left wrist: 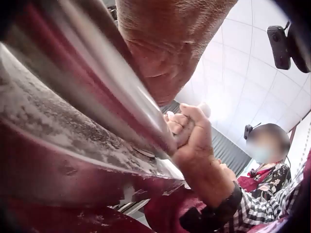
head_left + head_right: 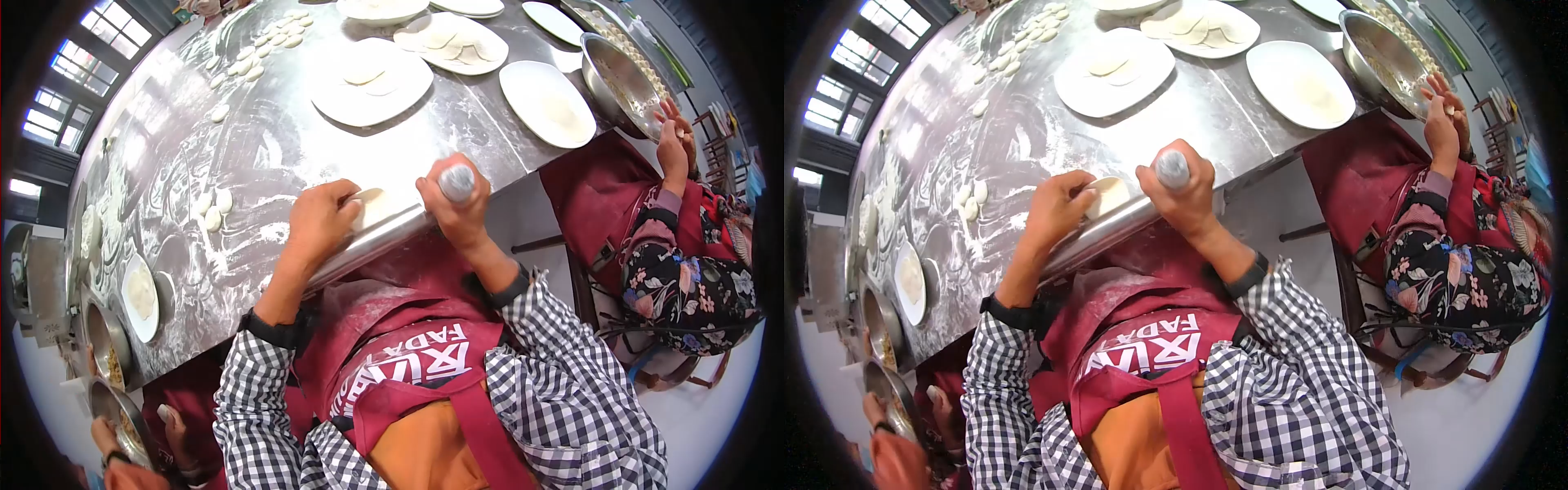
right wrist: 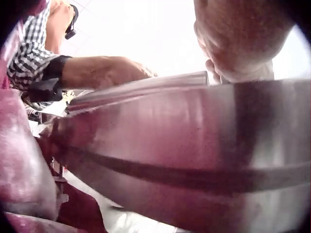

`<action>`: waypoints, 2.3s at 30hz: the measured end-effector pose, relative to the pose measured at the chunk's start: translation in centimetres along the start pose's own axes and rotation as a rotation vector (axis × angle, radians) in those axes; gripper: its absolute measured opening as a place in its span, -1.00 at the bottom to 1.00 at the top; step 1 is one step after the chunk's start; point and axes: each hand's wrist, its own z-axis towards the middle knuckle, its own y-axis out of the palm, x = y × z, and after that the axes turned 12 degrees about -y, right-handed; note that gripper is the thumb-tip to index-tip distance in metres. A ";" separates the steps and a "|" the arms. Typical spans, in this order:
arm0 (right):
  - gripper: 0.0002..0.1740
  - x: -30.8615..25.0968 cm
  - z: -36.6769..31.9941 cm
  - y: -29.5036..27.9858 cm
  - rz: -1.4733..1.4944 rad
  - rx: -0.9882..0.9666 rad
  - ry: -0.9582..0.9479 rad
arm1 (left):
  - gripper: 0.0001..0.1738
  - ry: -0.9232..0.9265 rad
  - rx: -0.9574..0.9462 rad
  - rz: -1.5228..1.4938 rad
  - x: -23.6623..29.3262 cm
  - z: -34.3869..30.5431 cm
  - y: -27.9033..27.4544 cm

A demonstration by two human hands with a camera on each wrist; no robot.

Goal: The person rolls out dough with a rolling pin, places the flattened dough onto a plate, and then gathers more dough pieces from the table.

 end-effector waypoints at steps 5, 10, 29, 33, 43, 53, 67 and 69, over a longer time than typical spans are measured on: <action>-0.76 0.4 -0.2 -0.1 0.040 -0.009 0.039 | -0.77 -0.032 -0.169 -0.090 -0.5 -0.4 -1.4; -0.76 2.9 4.1 4.6 0.035 0.058 -0.042 | -0.71 0.011 -0.008 0.016 1.3 0.7 -0.9; -0.75 3.6 3.9 4.8 0.043 0.057 -0.069 | -0.74 -0.025 0.076 -0.042 1.1 1.1 -0.2; -0.78 2.1 0.8 1.4 0.062 0.024 0.034 | -0.73 -0.009 0.005 0.004 0.5 0.4 0.0; -0.74 3.1 3.5 4.3 0.035 0.068 -0.106 | -0.70 -0.012 0.026 -0.100 1.0 0.9 -0.5; -0.77 -0.1 -0.2 0.0 0.023 0.013 0.046 | -0.72 -0.136 -0.173 -0.490 -0.1 0.9 -0.5; -0.75 1.7 1.3 1.7 0.019 0.047 0.017 | -0.71 -0.080 -0.089 -0.100 0.3 1.0 -0.3; -0.74 0.6 -0.1 0.4 0.014 0.040 0.014 | -0.72 -0.136 -0.151 -0.265 0.2 1.0 -0.6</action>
